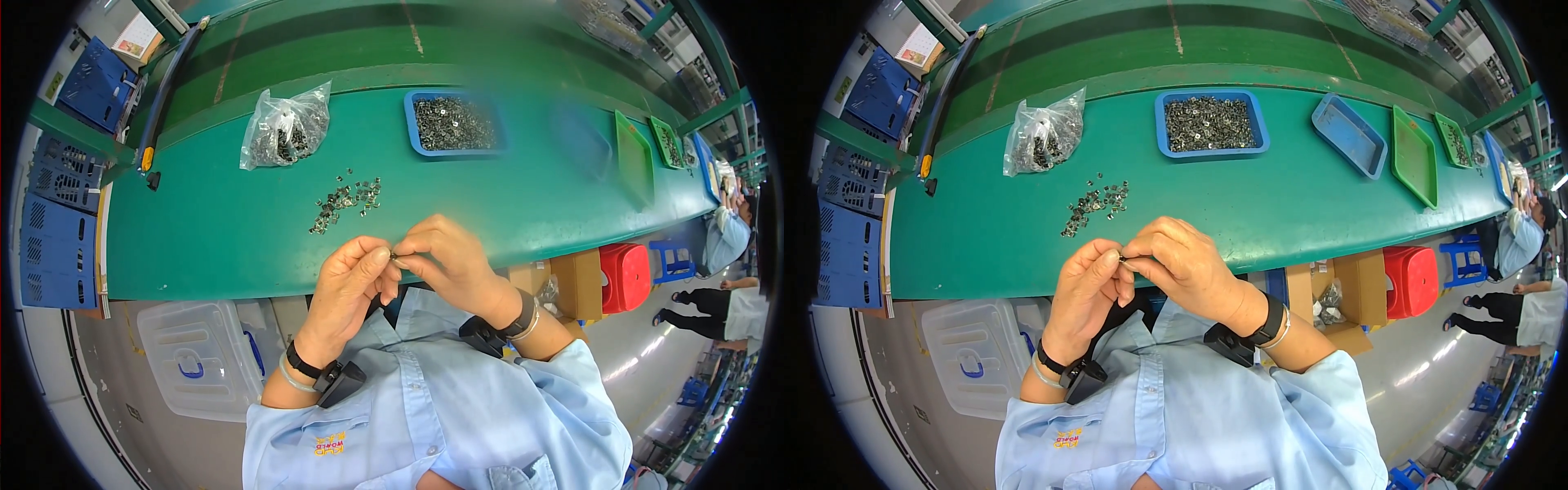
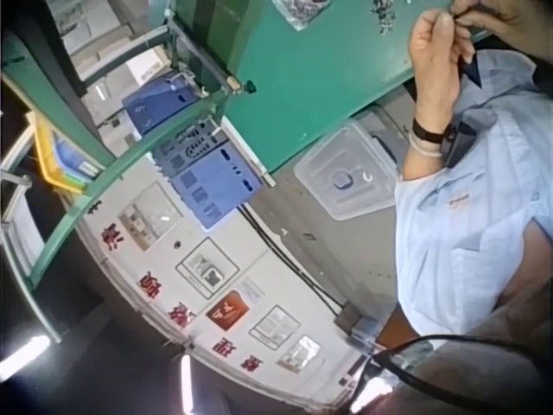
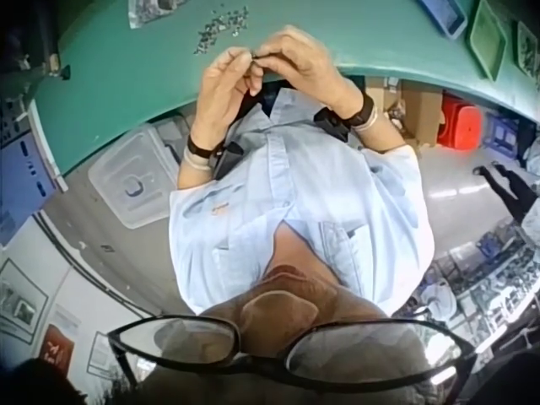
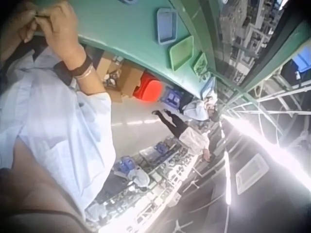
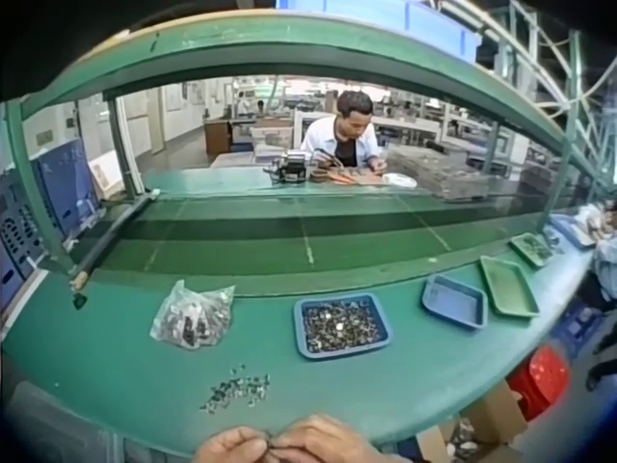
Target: Inspecting and sorting small metal components on an electronics assembly line.
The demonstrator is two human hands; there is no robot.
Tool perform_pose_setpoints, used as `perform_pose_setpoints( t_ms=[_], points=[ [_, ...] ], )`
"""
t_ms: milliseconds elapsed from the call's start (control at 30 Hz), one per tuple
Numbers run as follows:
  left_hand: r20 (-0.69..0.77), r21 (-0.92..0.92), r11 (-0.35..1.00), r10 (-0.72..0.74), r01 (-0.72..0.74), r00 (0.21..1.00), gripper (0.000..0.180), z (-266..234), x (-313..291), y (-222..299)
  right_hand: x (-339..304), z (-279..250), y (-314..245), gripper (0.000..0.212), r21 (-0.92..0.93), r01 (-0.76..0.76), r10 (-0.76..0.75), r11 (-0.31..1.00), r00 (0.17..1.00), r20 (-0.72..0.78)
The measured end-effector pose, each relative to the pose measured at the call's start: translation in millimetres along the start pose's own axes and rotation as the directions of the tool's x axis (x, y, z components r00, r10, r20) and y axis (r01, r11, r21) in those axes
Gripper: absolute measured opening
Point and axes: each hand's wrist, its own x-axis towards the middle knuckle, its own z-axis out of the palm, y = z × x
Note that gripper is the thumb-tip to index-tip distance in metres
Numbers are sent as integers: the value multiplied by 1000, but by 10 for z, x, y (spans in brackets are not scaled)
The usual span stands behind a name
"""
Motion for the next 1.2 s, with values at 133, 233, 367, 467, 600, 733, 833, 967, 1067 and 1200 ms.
perform_pose_setpoints(
  t_ms=[133, 233, 367, 467, 600, 733, 833, 967, 1067, 1200],
  points=[
    [2, -14, 1000, -2, 2, 1000, 18, 12, -1, -17, -17, -6, -1, 21, -1, -5, 5, 1000, 1000, -2],
    [-15, -13, 1000, 5, -5, 1000, 18, 43, -17, -16, -24, -3, 1, 21, -15, -2, 1, 1000, 1000, -6],
    [-27, -9, 1000, 4, -5, 1000, 17, 43, -23, -21, -35, 12, -8, 21, -73, 21, -21, 997, 1000, -12],
    [-21, -34, 999, -6, 5, 1000, 16, 17, -24, -37, -48, 32, -7, 20, -50, 16, -17, 999, 1000, -17],
    [13, -112, 993, -24, 25, 1000, 15, -33, -12, -80, -52, 44, 1, 23, -18, 38, -38, 999, 999, -18],
    [62, -179, 983, -22, 33, 998, 14, -45, -4, -108, -68, 51, -14, 22, 3, 33, -33, 999, 999, -21],
    [91, -216, 976, -18, 38, 996, 13, -44, 5, -124, -68, 46, -44, 20, 7, 27, -27, 1000, 999, -21],
    [145, -284, 956, -31, 71, 989, 13, -50, 21, -129, -90, 44, -50, 19, 18, 11, -10, 1000, 1000, -21],
    [121, -226, 971, -47, 74, 992, 14, -37, 32, -112, -106, 44, -22, 19, 18, -1, 1, 1000, 1000, -25],
    [26, -35, 998, -42, 43, 999, 16, 11, 31, -53, -97, 27, 5, 22, 5, 3, -3, 1000, 999, -33]
  ],
)
